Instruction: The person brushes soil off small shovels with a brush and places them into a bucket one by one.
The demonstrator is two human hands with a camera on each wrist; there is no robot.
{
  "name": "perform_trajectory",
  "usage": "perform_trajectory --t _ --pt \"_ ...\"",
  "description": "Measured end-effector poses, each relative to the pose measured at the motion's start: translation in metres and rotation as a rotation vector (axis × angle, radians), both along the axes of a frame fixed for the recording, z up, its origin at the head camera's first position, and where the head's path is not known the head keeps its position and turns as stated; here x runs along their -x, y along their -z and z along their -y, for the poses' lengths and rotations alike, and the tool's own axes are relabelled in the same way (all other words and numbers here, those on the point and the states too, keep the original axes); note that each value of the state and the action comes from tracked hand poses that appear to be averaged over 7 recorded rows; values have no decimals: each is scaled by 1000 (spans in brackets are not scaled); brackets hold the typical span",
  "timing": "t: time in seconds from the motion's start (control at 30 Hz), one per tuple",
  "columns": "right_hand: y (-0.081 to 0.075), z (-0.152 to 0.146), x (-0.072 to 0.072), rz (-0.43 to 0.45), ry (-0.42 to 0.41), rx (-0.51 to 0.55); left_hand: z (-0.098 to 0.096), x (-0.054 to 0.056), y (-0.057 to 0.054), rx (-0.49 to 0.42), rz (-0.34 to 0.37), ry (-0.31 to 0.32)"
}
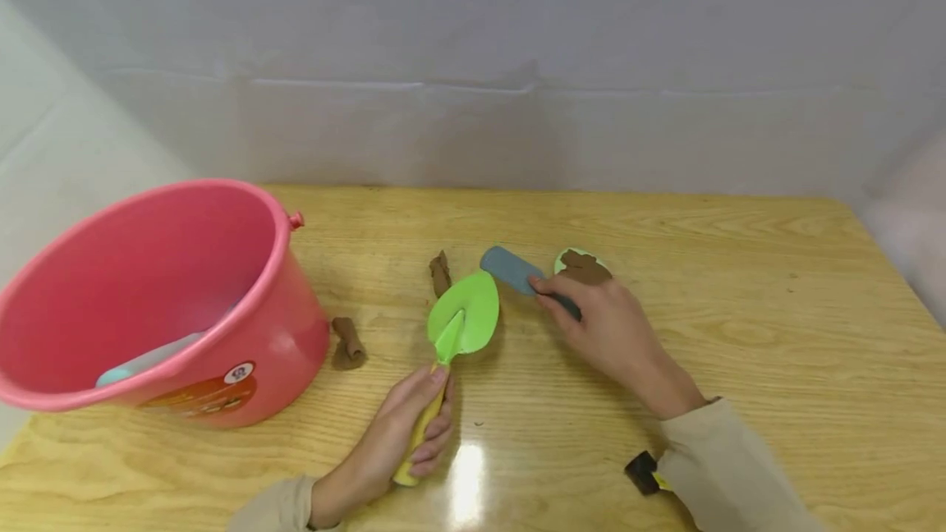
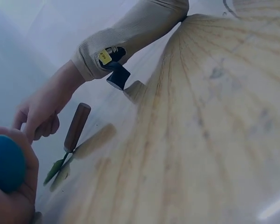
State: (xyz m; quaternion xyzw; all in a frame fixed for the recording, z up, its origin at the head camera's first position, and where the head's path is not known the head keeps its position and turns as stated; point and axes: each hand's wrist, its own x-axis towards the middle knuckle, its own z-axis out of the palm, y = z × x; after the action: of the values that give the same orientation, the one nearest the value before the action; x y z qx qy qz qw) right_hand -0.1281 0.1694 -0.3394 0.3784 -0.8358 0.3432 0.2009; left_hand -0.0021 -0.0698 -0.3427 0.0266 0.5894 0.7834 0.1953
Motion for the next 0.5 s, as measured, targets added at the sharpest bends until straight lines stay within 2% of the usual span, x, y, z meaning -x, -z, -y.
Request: perform_trajectory --t 0.07,0.17,0.27,0.33,0.4,0.43,0.5 --pt "1 1 -1 5 4 -7 0 -2 -5 13 32 -19" --pt "2 3 -1 9 9 -17 2 -9 -14 61 28 -41" --pt "3 5 -2 16 5 -28 6 -20 -26 156 -22 -70" --pt "4 6 -4 19 2 -28 11 -30 -35 250 -85 -108" --pt "6 7 -5 25 -1 -24 18 -39 -47 386 -210 -161" --pt "6 8 -6 27 -1 -22 24 -43 -53 464 -318 -198" --pt "6 9 -8 33 -2 -11 36 -50 -65 641 -577 -283"
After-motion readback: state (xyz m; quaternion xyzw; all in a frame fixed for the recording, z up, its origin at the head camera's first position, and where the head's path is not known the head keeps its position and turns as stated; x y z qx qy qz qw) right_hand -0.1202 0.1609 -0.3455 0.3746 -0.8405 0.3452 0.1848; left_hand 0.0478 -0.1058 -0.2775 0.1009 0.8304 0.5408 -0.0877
